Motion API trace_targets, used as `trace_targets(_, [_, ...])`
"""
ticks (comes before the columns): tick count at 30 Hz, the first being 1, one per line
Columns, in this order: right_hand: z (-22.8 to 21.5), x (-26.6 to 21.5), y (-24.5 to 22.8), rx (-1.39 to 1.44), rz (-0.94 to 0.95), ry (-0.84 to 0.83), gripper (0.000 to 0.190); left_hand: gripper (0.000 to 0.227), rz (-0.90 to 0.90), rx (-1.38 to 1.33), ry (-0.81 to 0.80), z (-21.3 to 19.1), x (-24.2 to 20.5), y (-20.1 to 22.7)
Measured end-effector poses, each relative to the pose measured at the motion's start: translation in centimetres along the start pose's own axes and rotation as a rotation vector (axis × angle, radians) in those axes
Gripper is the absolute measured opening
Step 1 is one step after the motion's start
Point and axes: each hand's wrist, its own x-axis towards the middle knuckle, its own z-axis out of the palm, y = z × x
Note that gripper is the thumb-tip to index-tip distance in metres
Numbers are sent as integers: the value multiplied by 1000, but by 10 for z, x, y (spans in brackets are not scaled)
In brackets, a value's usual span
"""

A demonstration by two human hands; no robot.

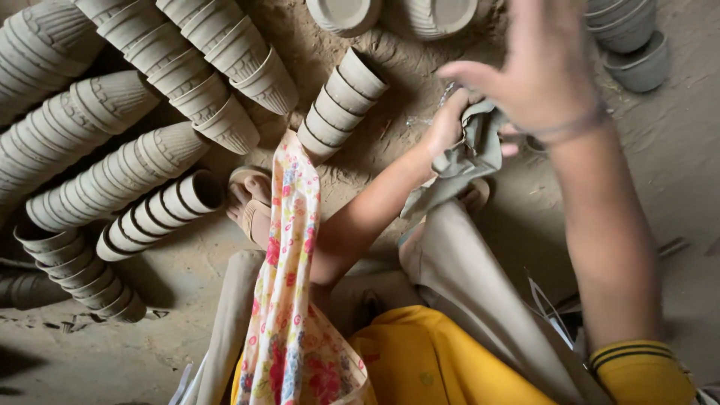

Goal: The person cleans clay cups by hand, picking them up one at a time and wiping the interior and exterior with a cloth. The person then places the cleaned cups into stacks on the ground.

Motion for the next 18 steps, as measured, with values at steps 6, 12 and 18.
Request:
trace_targets(6, [-1,-92,15,445,556,-51,103,59,351,392,-271,31,-20,22])
trace_targets(12, [26,-137,3,1261,508,-5,110,58,213,114,-374,57,-19,13])
trace_targets(18, [29,-175,11,1404,708,-78,58,61,295,104,-305,65,-6,12])
